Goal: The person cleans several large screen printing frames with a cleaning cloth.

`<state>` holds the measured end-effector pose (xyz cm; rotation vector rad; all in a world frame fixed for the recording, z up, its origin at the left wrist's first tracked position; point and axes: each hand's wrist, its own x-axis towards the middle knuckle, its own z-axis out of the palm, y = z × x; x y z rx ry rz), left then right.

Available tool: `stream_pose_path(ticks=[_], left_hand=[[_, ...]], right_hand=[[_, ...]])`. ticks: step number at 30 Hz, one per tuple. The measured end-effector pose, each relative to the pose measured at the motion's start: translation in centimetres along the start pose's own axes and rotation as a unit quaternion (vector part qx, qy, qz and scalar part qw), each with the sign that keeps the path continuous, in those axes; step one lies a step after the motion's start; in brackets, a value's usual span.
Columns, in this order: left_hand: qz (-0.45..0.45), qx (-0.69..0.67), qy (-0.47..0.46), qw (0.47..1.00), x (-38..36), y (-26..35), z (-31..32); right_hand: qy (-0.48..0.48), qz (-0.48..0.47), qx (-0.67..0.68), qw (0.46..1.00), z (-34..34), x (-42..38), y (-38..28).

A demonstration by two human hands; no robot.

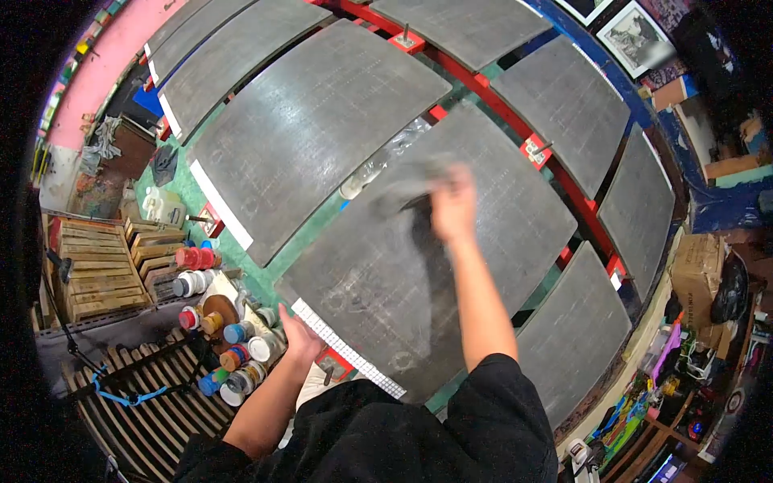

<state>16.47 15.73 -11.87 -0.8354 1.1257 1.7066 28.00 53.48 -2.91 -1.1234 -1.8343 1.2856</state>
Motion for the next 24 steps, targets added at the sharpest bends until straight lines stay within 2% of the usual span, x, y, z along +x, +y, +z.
stream_pose_path(ticks=[1, 2, 3, 4, 5, 6, 7, 8, 9, 10, 11, 12, 13, 15, 16, 18, 19, 20, 21, 22, 23, 24], left_hand=[[0.019, -0.033, -0.018, 0.999, -0.4, 0.4, 2.3], [0.038, -0.067, -0.034, 0.996, -0.4, 0.6, 3.6], [0.039, -0.072, -0.031, 0.996, 0.5, 0.1, 3.5], [0.091, -0.043, 0.045, 0.994, 1.9, -0.6, 2.9], [0.141, -0.013, 0.121, 0.982, 2.9, -1.0, 2.5], [0.143, -0.016, 0.127, 0.981, 3.1, -1.1, 2.2], [0.132, -0.01, 0.15, 0.98, 3.2, -1.1, 2.1], [0.122, -0.006, 0.17, 0.978, 3.6, -1.0, 2.3], [0.123, -0.011, 0.172, 0.977, 3.1, -1.0, 3.0], [0.13, -0.004, 0.189, 0.973, 1.9, -0.9, 4.1], [0.138, 0.004, 0.205, 0.969, 1.4, -0.5, 4.8], [0.139, -0.001, 0.209, 0.968, 1.7, -0.6, 4.5], [0.138, 0.001, 0.216, 0.967, 2.1, -0.7, 3.7], [0.137, 0.0, 0.228, 0.964, 3.2, -1.0, 2.9], [0.136, -0.009, 0.232, 0.963, 3.5, -1.1, 3.1], [0.156, 0.177, 0.351, 0.906, 3.3, -1.5, 3.1], [0.168, 0.179, 0.355, 0.902, 2.8, -1.3, 3.8], [0.161, 0.171, 0.36, 0.903, 2.7, -1.3, 4.2], [0.185, 0.163, 0.358, 0.901, 2.7, -1.5, 4.4], [0.21, 0.155, 0.356, 0.897, 2.8, -1.5, 4.5], [0.213, 0.175, 0.366, 0.889, 2.8, -1.6, 4.6], [0.211, 0.172, 0.369, 0.889, 2.8, -1.6, 4.6]], right_hand=[[0.154, -0.015, -0.045, 0.987, -3.4, 3.4, 3.4], [0.331, -0.067, -0.154, 0.929, -5.6, 6.3, 5.1], [0.344, -0.006, -0.169, 0.924, -7.8, 8.3, 5.2], [0.353, 0.057, -0.182, 0.916, -8.9, 9.6, 5.2], [0.347, 0.056, -0.18, 0.919, -8.5, 10.5, 6.4], [0.267, 0.002, -0.253, 0.93, -7.8, 11.1, 8.5], [0.182, -0.054, -0.322, 0.928, -6.6, 11.3, 7.8], [0.091, -0.122, -0.3, 0.942, -3.9, 10.0, 7.8], [-0.059, -0.192, -0.298, 0.933, -0.8, 8.1, 5.5], [-0.183, -0.295, -0.29, 0.892, 2.4, 5.1, 4.2], [-0.386, -0.265, -0.117, 0.876, 5.3, 2.2, 2.8], [-0.498, -0.229, 0.025, 0.836, 7.7, -1.4, 1.2], [-0.558, -0.22, 0.058, 0.798, 9.2, -4.5, -0.8], [-0.637, -0.106, 0.15, 0.749, 10.9, -8.0, -2.1], [-0.622, -0.045, 0.132, 0.77, 10.7, -8.4, -2.9], [-0.527, 0.006, 0.117, 0.842, 9.8, -6.7, -1.7], [-0.417, 0.051, 0.057, 0.906, 8.4, -5.2, -1.9], [-0.392, 0.062, 0.078, 0.914, 7.2, -1.6, -0.6], [-0.281, 0.271, 0.047, 0.919, 6.4, 1.7, -1.3], [-0.178, 0.18, 0.399, 0.881, 6.0, 5.0, -0.8], [-0.134, 0.146, 0.353, 0.915, 4.7, 9.8, 0.6], [-0.048, 0.086, 0.264, 0.959, 4.3, 14.1, 1.9]])
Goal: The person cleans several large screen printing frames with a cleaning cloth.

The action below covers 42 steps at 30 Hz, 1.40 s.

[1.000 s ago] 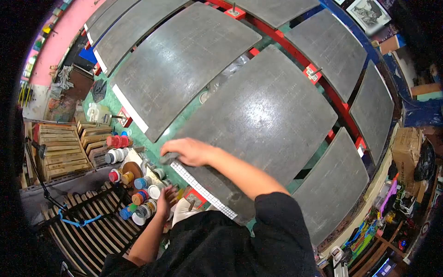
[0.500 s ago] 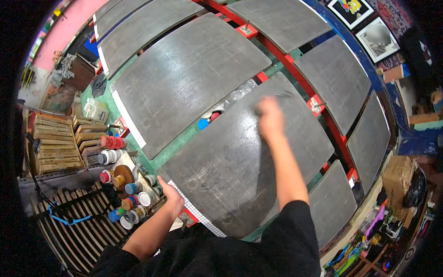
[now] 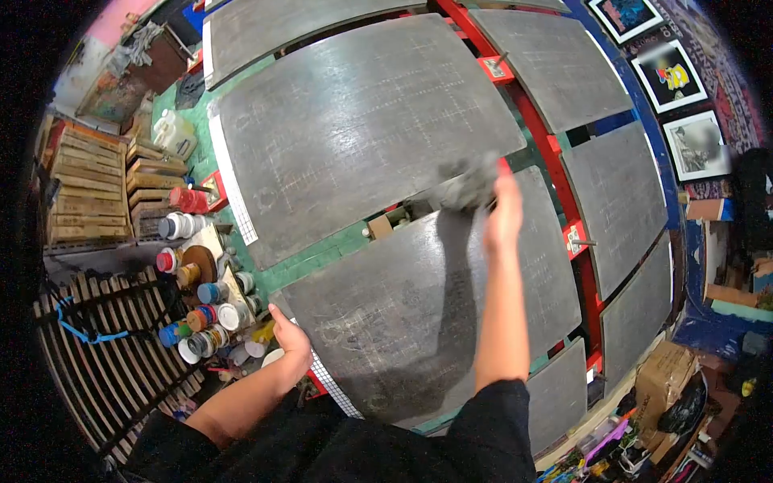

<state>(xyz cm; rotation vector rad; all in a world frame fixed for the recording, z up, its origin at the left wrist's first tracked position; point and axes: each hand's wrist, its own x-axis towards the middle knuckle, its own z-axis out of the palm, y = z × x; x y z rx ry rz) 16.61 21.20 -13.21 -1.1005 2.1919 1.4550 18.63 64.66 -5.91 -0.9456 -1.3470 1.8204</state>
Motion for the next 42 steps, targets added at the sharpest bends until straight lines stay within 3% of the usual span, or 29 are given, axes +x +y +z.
stream_pose_path(ticks=[1, 2, 4, 7, 10, 11, 12, 14, 16, 17, 18, 19, 20, 21, 24, 25, 26, 27, 28, 30, 31, 33, 34, 35, 36, 37, 38, 40, 42], left_hand=[[0.003, 0.023, 0.005, 1.0, -0.1, 0.1, -0.1], [0.007, 0.046, 0.009, 0.999, -0.2, 0.3, 0.0], [0.005, 0.058, 0.023, 0.998, -0.8, 1.2, -0.1], [-0.033, 0.098, 0.017, 0.994, -1.1, 1.7, -0.3], [-0.018, 0.105, 0.011, 0.994, -0.9, 1.3, -0.3], [-0.019, 0.104, 0.015, 0.994, -0.8, 1.3, -0.3], [0.002, 0.105, 0.012, 0.994, -0.9, 1.5, -0.2], [0.019, 0.108, 0.011, 0.994, -1.1, 1.7, -0.2], [0.002, 0.137, 0.008, 0.991, -1.3, 2.2, -0.3], [0.002, 0.134, 0.006, 0.991, -1.3, 2.1, -0.2], [0.021, 0.13, 0.008, 0.991, -1.1, 1.8, -0.1], [0.04, 0.129, 0.01, 0.991, -0.9, 1.4, -0.2], [0.041, 0.129, 0.006, 0.991, -0.4, 0.2, -0.2], [0.081, 0.109, -0.006, 0.991, 0.7, -1.4, 0.0], [0.151, 0.067, -0.02, 0.986, 1.7, -3.0, 0.1], [0.081, 0.102, -0.01, 0.991, 0.6, -0.9, -0.1], [0.014, 0.134, -0.001, 0.991, 0.1, 0.3, -0.2], [0.033, 0.119, -0.011, 0.992, 0.2, -0.1, -0.3], [0.032, 0.114, -0.011, 0.993, -0.1, 0.5, -0.2], [0.042, 0.119, -0.007, 0.992, -1.3, 1.9, -0.4], [0.042, 0.115, -0.005, 0.992, -1.3, 1.8, -0.4], [0.04, 0.143, -0.008, 0.989, -1.0, 1.6, -0.4], [0.038, 0.143, -0.007, 0.989, -1.1, 1.7, -0.6], [0.052, 0.145, 0.001, 0.988, -1.3, 2.1, -0.5], [0.064, 0.148, 0.01, 0.987, -1.6, 2.3, -0.3], [0.062, 0.147, 0.008, 0.987, -2.0, 2.3, -0.5], [0.057, 0.11, -0.011, 0.992, -2.1, 2.6, -0.5], [0.057, 0.073, -0.031, 0.995, -1.6, 2.4, -0.6], [0.096, 0.134, -0.05, 0.985, 0.3, -0.5, 0.2]], right_hand=[[0.036, -0.118, -0.18, 0.976, -0.7, 4.4, -0.3], [0.072, -0.231, -0.349, 0.905, -0.4, 7.6, -0.5], [0.181, -0.225, -0.429, 0.856, 2.5, 10.6, -1.1], [0.148, -0.151, -0.554, 0.805, 4.7, 11.8, 1.4], [0.226, -0.266, -0.552, 0.757, 5.5, 12.3, 5.8], [0.2, -0.264, -0.522, 0.786, 4.2, 13.4, 6.8], [0.207, -0.222, -0.567, 0.766, 5.1, 12.8, 6.0], [0.131, -0.285, -0.647, 0.695, 5.2, 12.0, 5.5], [-0.092, -0.312, -0.552, 0.768, 9.0, 6.9, 4.4], [-0.262, -0.287, -0.577, 0.719, 11.6, 3.3, 5.3], [-0.44, -0.264, -0.42, 0.749, 13.6, -2.5, 6.1], [-0.549, -0.407, -0.318, 0.657, 14.7, -8.1, 7.6], [-0.684, -0.251, -0.252, 0.637, 16.7, -13.7, 5.8], [-0.692, -0.243, -0.142, 0.665, 17.2, -17.4, 5.8], [-0.61, -0.182, -0.112, 0.763, 17.6, -16.4, 3.3], [-0.503, -0.253, -0.239, 0.791, 16.5, -13.6, 2.4], [-0.389, -0.1, -0.219, 0.889, 15.6, -10.8, 0.2], [-0.255, -0.187, -0.254, 0.914, 14.2, -6.6, -0.4], [-0.135, -0.188, -0.235, 0.944, 12.0, -1.5, 0.1], [0.072, -0.316, -0.338, 0.884, 6.9, 7.4, 1.8], [0.068, -0.317, -0.336, 0.884, 5.6, 9.0, 2.9], [0.082, -0.304, -0.596, 0.738, 4.6, 10.6, 4.6], [-0.009, -0.353, -0.535, 0.768, 6.5, 8.8, 4.5], [-0.143, -0.315, -0.59, 0.729, 10.1, 5.6, 4.1], [-0.253, -0.446, -0.512, 0.689, 12.9, 2.1, 7.3], [-0.389, -0.253, -0.518, 0.719, 16.3, -3.8, 8.3], [-0.553, -0.33, -0.353, 0.678, 18.5, -9.8, 8.2], [-0.742, -0.211, -0.17, 0.613, 22.0, -19.5, 6.2], [-0.732, -0.113, -0.086, 0.666, 22.6, -23.0, 5.2]])
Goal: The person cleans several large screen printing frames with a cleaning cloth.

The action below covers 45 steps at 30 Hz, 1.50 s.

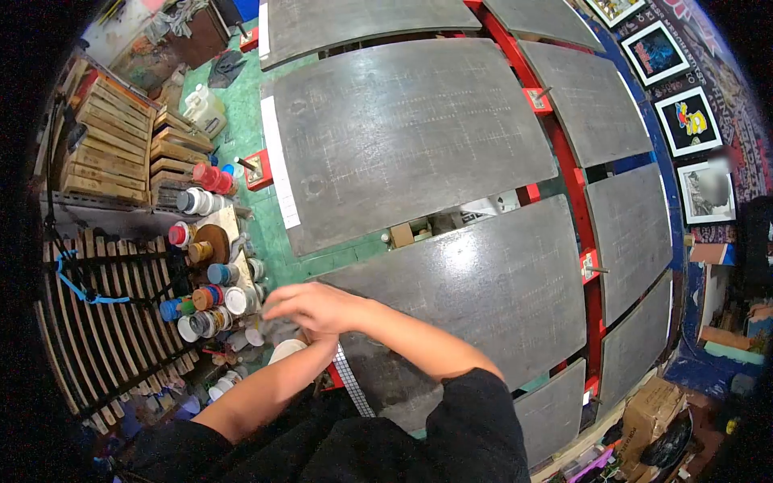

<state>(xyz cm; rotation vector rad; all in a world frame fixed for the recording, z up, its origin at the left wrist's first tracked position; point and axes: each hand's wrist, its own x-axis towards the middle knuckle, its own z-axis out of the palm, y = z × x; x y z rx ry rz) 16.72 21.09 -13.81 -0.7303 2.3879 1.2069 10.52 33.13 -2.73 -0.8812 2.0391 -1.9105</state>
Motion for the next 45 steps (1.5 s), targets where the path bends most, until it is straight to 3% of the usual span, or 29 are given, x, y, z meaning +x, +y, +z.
stream_pose_path(ticks=[1, 3, 4, 7, 8, 10, 13, 16, 17, 18, 19, 20, 21, 22, 23, 24, 26, 27, 29, 30, 31, 33, 35, 36, 38, 39, 40, 43, 45], left_hand=[[0.014, 0.034, -0.009, 0.999, 0.3, -1.3, 0.1], [-0.007, 0.036, 0.015, 0.999, -0.2, -0.5, -0.4], [-0.039, 0.002, 0.047, 0.998, -1.2, 2.3, -1.0], [-0.043, 0.012, 0.036, 0.998, -1.3, 2.7, -1.2], [-0.043, 0.011, 0.031, 0.999, -1.3, 2.6, -1.3], [-0.044, 0.022, 0.034, 0.998, -1.4, 2.5, -1.4], [-0.048, 0.027, 0.03, 0.998, -1.4, 2.9, -1.4], [-0.064, 0.024, 0.009, 0.998, -1.5, 3.3, -1.7], [-0.065, 0.026, 0.008, 0.997, -1.6, 3.2, -1.8], [-0.059, 0.03, 0.018, 0.998, -1.5, 3.1, -1.6], [-0.052, 0.034, 0.027, 0.998, -1.5, 3.0, -1.5], [-0.049, 0.035, 0.027, 0.998, -1.1, 1.9, -0.8], [0.132, 0.09, 0.126, 0.979, -0.5, -0.6, 0.7], [0.305, 0.137, 0.222, 0.916, 0.4, -3.8, 2.8], [0.186, 0.103, 0.177, 0.961, 2.4, -8.3, 5.1], [0.182, 0.101, 0.178, 0.962, 1.6, -5.8, 3.6], [-0.053, 0.022, 0.015, 0.998, -1.2, 2.4, -1.4], [-0.038, 0.023, 0.022, 0.999, -1.3, 2.5, -1.4], [-0.046, 0.018, 0.012, 0.999, -1.5, 3.1, -1.8], [-0.046, 0.015, 0.003, 0.999, -1.6, 3.3, -1.9], [-0.047, 0.015, 0.003, 0.999, -1.6, 3.4, -1.8], [-0.035, 0.022, 0.017, 0.999, -1.7, 3.6, -1.9], [-0.037, 0.023, 0.02, 0.999, -1.5, 3.3, -1.8], [-0.043, 0.021, 0.021, 0.999, -1.4, 2.9, -1.6], [-0.017, 0.023, 0.035, 0.999, -1.3, 2.1, -1.0], [0.001, 0.025, 0.05, 0.998, -0.8, 0.6, -0.2], [0.105, -0.241, 0.07, 0.962, 3.6, -9.6, 5.7], [0.089, -0.146, 0.077, 0.982, 3.6, -7.5, 3.8], [0.073, -0.039, 0.076, 0.994, 2.0, -4.1, 2.1]], right_hand=[[0.075, -0.02, 0.02, 0.997, -0.7, 0.0, -0.1], [0.239, 0.078, -0.045, 0.967, -5.0, -2.4, -0.6], [0.345, 0.163, -0.092, 0.92, -7.8, -4.1, -1.0], [0.701, 0.062, -0.019, 0.71, -19.6, -11.5, 3.5], [0.719, 0.115, -0.226, 0.647, -22.9, -13.8, 4.2], [0.669, 0.298, -0.453, 0.508, -25.6, -16.8, 5.9], [0.581, 0.331, -0.551, 0.499, -24.3, -14.5, 7.5], [0.502, 0.171, -0.546, 0.649, -18.9, -7.0, 8.6], [0.411, 0.167, -0.469, 0.764, -14.9, -3.3, 8.1], [0.249, 0.064, -0.438, 0.862, -11.1, 0.5, 7.3], [0.098, 0.025, -0.262, 0.96, -7.0, 2.7, 7.6], [0.004, -0.006, -0.185, 0.983, -2.8, 4.8, 5.4], [-0.034, 0.006, -0.118, 0.992, 0.3, 5.8, 4.1], [-0.021, -0.024, -0.066, 0.997, 1.7, 6.4, 3.0], [0.023, -0.015, -0.032, 0.999, 1.3, 6.5, 1.7], [0.066, -0.004, 0.001, 0.998, 0.2, 5.8, 0.6], [0.211, 0.027, -0.144, 0.966, -5.2, 3.0, 0.8], [0.312, 0.072, -0.16, 0.934, -8.4, 1.2, 0.9], [0.541, 0.116, -0.239, 0.798, -14.4, -2.1, 2.9], [0.572, 0.153, -0.386, 0.707, -17.1, -4.1, 4.7], [0.572, 0.153, -0.385, 0.708, -17.7, -4.2, 7.0], [0.527, 0.2, -0.547, 0.619, -18.4, -4.2, 9.9], [0.388, 0.151, -0.478, 0.774, -14.1, 1.4, 9.5], [0.272, 0.067, -0.478, 0.833, -10.5, 3.8, 9.6], [0.077, 0.05, -0.225, 0.97, -2.9, 7.7, 7.1], [-0.007, 0.04, -0.097, 0.994, -0.4, 9.6, 4.4], [0.014, 0.03, -0.061, 0.998, 2.0, 9.6, 2.7], [0.182, 0.055, 0.024, 0.981, 3.7, 5.4, -1.7], [0.358, 0.142, 0.098, 0.917, 3.4, -0.5, -2.8]])
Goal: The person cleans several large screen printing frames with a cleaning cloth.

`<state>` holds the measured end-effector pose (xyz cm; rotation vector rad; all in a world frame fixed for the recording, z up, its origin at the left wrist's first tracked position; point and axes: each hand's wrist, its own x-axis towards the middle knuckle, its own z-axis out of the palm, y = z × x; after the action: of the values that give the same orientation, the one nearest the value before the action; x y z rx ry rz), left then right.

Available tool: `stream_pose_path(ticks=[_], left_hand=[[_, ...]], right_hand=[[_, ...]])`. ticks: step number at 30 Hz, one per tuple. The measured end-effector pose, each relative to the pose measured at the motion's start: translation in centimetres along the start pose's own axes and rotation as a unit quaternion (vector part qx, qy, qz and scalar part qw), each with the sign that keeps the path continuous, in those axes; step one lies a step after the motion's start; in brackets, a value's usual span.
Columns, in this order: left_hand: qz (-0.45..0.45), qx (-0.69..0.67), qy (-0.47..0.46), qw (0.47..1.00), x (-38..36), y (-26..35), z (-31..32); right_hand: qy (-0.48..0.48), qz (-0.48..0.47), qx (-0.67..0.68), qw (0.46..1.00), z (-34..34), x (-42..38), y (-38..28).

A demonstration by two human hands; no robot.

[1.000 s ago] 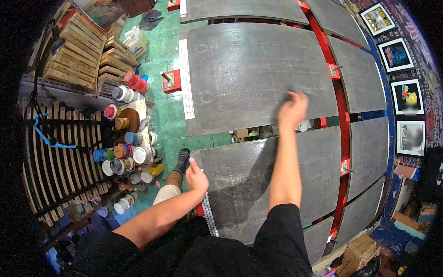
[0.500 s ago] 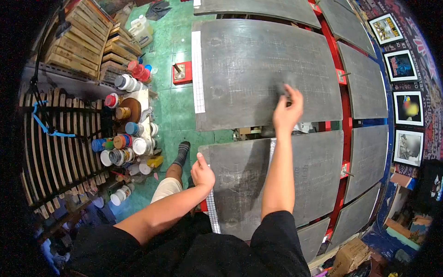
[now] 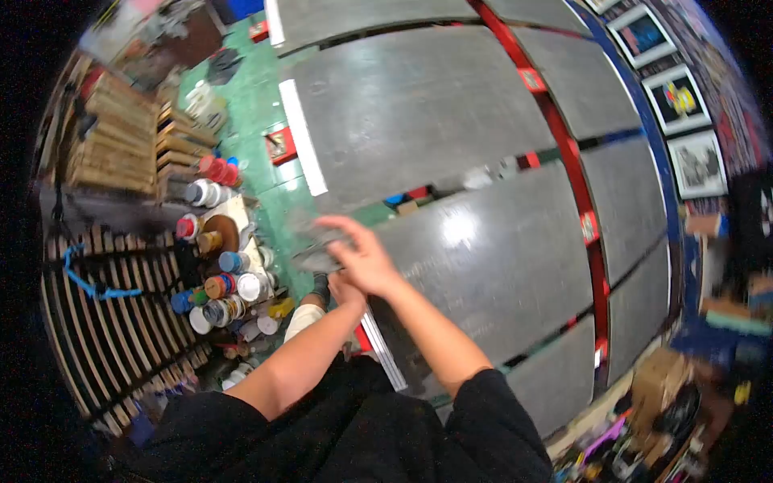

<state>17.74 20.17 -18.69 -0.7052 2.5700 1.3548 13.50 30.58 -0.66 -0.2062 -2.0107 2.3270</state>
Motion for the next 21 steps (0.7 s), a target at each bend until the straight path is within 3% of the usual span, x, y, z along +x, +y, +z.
stream_pose_path(ticks=[1, 3, 5, 7, 9, 10, 12, 13, 17, 19, 21], left_hand=[[-0.001, 0.056, -0.007, 0.998, -0.7, 1.8, -0.8], [-0.088, 0.01, -0.045, 0.995, -1.8, 7.0, -3.1], [-0.105, -0.003, -0.055, 0.993, -1.6, 7.0, -2.8], [-0.092, 0.02, -0.055, 0.994, -1.5, 6.6, -2.6], [-0.08, 0.035, -0.043, 0.995, -1.6, 7.2, -2.4], [-0.091, 0.059, -0.029, 0.994, -1.8, 7.8, -2.7], [-0.092, 0.09, -0.021, 0.991, -2.1, 8.2, -2.4], [-0.084, 0.101, 0.009, 0.991, -2.1, 8.1, -2.2], [-0.082, 0.149, 0.053, 0.984, -2.5, 8.7, -2.1], [-0.066, 0.179, 0.066, 0.979, -1.9, 7.8, -1.8], [-0.055, 0.196, 0.071, 0.976, -1.7, 7.5, -1.2]], right_hand=[[0.101, 0.076, 0.045, 0.991, -2.6, -2.5, 0.1], [0.269, 0.115, 0.23, 0.928, -7.6, -8.7, 0.4], [0.385, 0.107, 0.12, 0.909, -12.1, -15.6, 0.6], [0.53, 0.16, 0.019, 0.832, -15.4, -22.8, 0.9], [0.646, 0.219, -0.175, 0.71, -17.0, -27.8, 0.7], [0.654, 0.223, -0.166, 0.703, -17.4, -29.7, 2.0], [0.604, 0.174, -0.567, 0.533, -18.1, -32.4, 5.9], [0.6, 0.164, -0.501, 0.601, -17.6, -32.1, 6.9], [0.548, 0.079, -0.521, 0.649, -13.8, -27.3, 7.7], [0.52, 0.025, -0.482, 0.705, -10.5, -26.3, 8.5], [0.422, -0.015, -0.436, 0.795, -5.2, -27.0, 8.7]])
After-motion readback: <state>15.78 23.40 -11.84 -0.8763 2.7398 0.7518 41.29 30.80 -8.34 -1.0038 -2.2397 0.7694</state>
